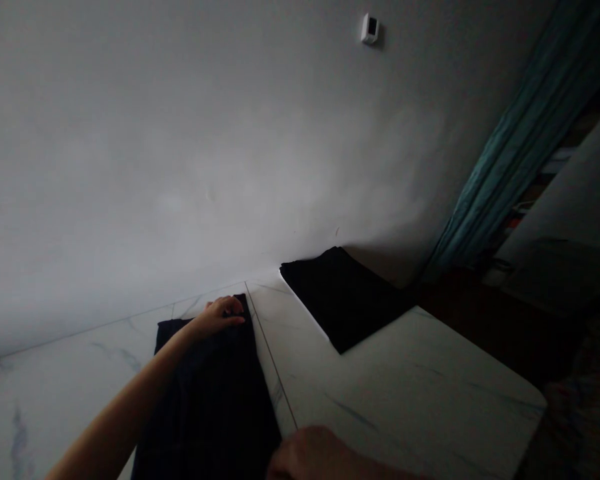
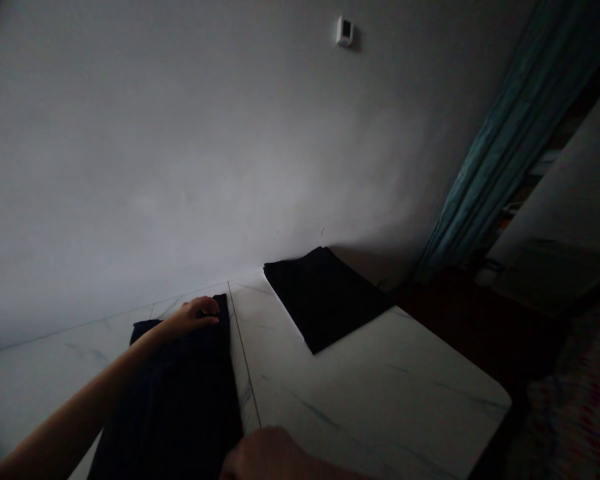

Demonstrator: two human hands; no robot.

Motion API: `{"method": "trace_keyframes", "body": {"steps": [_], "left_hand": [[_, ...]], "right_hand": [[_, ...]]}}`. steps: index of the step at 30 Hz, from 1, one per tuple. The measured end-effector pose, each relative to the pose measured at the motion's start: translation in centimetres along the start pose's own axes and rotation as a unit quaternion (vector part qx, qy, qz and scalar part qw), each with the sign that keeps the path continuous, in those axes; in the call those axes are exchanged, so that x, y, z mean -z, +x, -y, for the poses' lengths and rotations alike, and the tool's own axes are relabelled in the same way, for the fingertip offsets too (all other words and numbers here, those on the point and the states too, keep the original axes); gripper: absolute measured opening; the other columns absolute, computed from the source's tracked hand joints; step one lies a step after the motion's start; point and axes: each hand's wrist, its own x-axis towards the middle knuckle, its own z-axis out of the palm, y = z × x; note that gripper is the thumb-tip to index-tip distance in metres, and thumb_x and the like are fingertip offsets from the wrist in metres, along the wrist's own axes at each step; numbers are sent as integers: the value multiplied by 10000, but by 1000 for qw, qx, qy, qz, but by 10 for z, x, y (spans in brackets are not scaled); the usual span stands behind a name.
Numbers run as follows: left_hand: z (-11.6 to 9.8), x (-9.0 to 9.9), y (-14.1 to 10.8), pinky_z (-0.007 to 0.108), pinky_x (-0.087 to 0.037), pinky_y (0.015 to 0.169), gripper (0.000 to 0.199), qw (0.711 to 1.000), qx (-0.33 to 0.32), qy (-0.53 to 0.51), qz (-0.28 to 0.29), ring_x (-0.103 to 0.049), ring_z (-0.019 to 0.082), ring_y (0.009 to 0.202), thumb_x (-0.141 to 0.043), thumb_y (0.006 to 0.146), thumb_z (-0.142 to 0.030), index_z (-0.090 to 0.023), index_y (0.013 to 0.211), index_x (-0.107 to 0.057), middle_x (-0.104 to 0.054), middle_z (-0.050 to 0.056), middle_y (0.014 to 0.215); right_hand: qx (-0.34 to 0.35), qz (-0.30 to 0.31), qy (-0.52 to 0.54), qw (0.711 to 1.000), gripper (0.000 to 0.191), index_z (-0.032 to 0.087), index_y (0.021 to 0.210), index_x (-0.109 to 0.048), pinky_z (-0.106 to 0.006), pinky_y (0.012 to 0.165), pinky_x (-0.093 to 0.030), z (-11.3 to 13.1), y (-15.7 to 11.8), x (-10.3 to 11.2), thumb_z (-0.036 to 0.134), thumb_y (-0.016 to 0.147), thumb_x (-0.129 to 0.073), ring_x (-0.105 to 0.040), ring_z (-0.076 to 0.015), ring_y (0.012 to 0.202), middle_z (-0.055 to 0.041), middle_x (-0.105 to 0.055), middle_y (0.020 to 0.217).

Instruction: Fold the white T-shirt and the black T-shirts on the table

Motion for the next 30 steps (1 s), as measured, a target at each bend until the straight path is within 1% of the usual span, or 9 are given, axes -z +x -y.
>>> {"method": "trace_keyframes", "body": {"steps": [2,5,8,12,16,18,22,27,30], "left_hand": [[-2,-1,-18,404,-403,953,415,999,-20,16,38,-614,230,990,-724,682,-419,-257,1055,-642,-692,18,1029],[-4,-9,-33,432,-404,932,482,997,-29,47,48,-612,244,983,-730,642,-293,-245,1110,-624,-686,27,1024],[-7,-14,-37,369,-436,858,404,996,-51,66,44,-628,199,882,-644,653,-144,-234,1046,-639,-681,5,948],[-13,-2,-43,263,-443,731,331,992,-100,79,19,-609,139,783,-492,653,-9,-218,857,-648,-644,-1,903],[-22,17,-58,305,-436,792,344,982,-143,125,-11,-598,159,834,-436,697,26,-220,809,-648,-630,16,921],[-24,19,-65,329,-432,793,292,967,-166,191,-10,-595,175,831,-457,770,-5,-221,805,-651,-636,25,908],[-22,7,-80,342,-432,783,216,942,-152,300,1,-604,207,878,-510,835,-55,-216,860,-651,-667,46,949],[-28,-10,-100,369,-427,851,210,927,-154,339,-31,-601,228,990,-499,881,-87,-207,995,-630,-673,66,1091],[-33,-12,-108,376,-422,876,226,920,-164,353,-44,-606,229,990,-500,878,-80,-207,1024,-617,-686,60,1068]], "right_hand": [[-37,-20,-26,999,202,221,946,-713,-254,721,-494,1,26,13,331,951,-544,-694,-189,856,-35,-735,942],[-116,-84,-73,987,189,167,1046,-680,-286,779,-487,4,57,21,229,914,-559,-681,-231,962,-92,-720,1052],[-141,-108,-76,981,262,155,1115,-626,-311,797,-492,12,62,15,237,866,-619,-671,-249,976,-102,-703,1072],[-130,-130,-44,982,348,186,1154,-579,-348,819,-491,25,31,-2,342,852,-656,-649,-256,987,-85,-670,1112],[-107,-84,-48,990,584,188,1077,-595,-399,831,-487,27,-7,-22,587,687,-764,-619,-298,972,-103,-662,1068],[-85,-55,-77,992,633,182,1019,-605,-406,840,-481,20,-20,-33,606,599,-816,-610,-304,951,-107,-664,1024],[-45,-71,-107,991,459,199,958,-594,-367,797,-472,7,-39,-52,448,644,-817,-591,-265,902,-80,-652,974],[-6,-180,-85,980,238,202,879,-562,-321,746,-458,9,-58,-55,172,677,-684,-562,-219,888,-60,-605,966],[99,-248,-83,960,140,200,844,-552,-289,695,-442,10,-67,-55,149,738,-627,-551,-179,815,-42,-598,895]]}}
